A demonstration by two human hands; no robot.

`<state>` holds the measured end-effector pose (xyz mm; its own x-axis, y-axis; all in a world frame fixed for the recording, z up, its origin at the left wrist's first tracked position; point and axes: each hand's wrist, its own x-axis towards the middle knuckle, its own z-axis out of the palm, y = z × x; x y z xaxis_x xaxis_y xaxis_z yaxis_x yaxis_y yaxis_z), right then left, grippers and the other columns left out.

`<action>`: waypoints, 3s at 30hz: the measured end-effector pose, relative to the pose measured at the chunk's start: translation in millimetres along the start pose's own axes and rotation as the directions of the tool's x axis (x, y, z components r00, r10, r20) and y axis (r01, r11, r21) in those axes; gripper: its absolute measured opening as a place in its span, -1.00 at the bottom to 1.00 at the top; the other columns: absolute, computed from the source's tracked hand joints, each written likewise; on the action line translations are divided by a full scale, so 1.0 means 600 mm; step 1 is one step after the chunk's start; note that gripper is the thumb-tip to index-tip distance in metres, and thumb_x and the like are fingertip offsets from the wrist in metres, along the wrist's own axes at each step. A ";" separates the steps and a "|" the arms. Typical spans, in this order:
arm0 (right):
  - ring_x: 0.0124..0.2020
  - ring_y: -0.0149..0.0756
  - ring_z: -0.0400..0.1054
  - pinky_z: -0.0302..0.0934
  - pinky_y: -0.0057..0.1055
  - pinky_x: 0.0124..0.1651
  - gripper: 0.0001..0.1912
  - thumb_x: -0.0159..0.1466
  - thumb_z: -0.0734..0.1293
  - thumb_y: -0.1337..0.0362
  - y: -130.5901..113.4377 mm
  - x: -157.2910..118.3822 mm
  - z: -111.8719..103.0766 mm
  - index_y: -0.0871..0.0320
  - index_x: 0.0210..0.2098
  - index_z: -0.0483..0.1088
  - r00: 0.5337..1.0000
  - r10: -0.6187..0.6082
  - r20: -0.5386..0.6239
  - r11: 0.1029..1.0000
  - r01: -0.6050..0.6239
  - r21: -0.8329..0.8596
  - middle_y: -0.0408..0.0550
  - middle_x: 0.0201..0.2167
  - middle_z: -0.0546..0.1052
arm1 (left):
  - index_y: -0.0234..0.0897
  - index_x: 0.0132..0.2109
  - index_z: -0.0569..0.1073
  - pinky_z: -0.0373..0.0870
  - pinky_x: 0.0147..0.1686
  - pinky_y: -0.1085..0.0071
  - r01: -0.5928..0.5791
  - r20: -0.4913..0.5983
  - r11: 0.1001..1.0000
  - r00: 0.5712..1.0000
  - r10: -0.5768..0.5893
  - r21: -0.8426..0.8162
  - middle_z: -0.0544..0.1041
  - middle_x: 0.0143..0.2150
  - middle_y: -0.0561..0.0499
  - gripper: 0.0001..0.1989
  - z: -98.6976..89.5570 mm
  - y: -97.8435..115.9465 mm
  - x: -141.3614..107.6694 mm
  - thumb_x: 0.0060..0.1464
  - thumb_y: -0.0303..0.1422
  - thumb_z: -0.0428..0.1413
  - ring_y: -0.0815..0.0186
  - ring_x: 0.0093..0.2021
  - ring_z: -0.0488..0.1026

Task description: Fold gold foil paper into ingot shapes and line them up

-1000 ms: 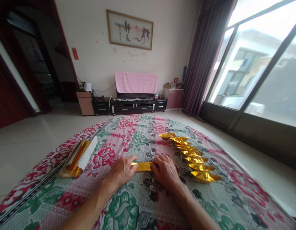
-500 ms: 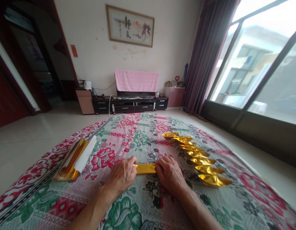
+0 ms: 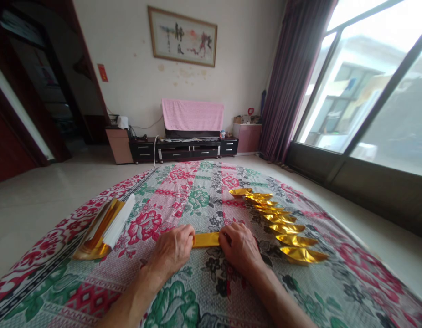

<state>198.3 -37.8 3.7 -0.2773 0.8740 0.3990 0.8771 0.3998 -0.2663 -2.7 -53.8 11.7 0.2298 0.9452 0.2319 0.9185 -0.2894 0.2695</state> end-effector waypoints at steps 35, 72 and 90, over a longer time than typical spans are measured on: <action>-0.36 -0.34 0.19 -0.03 -0.43 -0.27 -0.79 0.23 0.15 0.25 -0.002 0.004 0.008 0.09 -0.47 0.36 0.999 0.041 -0.005 0.999 -0.041 -0.017 -0.09 -0.46 0.39 | -0.20 -0.05 0.26 0.25 -0.38 0.43 0.070 -0.041 0.996 0.997 -0.067 0.058 0.50 -0.31 -0.03 -0.74 0.006 0.000 -0.005 0.12 -0.34 -0.15 0.29 -0.32 0.44; -0.30 -0.29 0.19 -0.01 -0.43 -0.24 -0.86 0.16 0.20 0.30 -0.011 0.004 0.005 0.15 -0.28 0.32 0.990 0.128 -0.056 0.992 -0.127 0.021 -0.07 -0.37 0.38 | -0.19 -0.32 0.29 0.11 -0.43 0.46 0.021 -0.048 0.998 0.999 -0.019 0.051 0.41 -0.42 0.08 -0.82 0.005 0.004 -0.008 0.16 -0.34 -0.18 0.37 -0.39 0.36; -0.31 -0.34 0.18 -0.01 -0.44 -0.24 -0.78 0.24 0.14 0.24 -0.022 -0.004 -0.004 0.11 -0.45 0.35 0.997 0.056 -0.051 0.998 -0.058 -0.037 -0.07 -0.38 0.32 | -0.20 -0.32 0.29 0.15 -0.44 0.42 -0.010 -0.078 0.996 0.997 0.017 0.090 0.41 -0.40 0.05 -0.82 0.010 0.003 -0.007 0.14 -0.37 -0.18 0.34 -0.40 0.36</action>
<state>188.1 -45.7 8.4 -0.2073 0.8797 0.4279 0.9055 0.3381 -0.2566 -0.4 -57.6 5.3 0.2197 0.9256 0.3083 0.9413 -0.2842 0.1823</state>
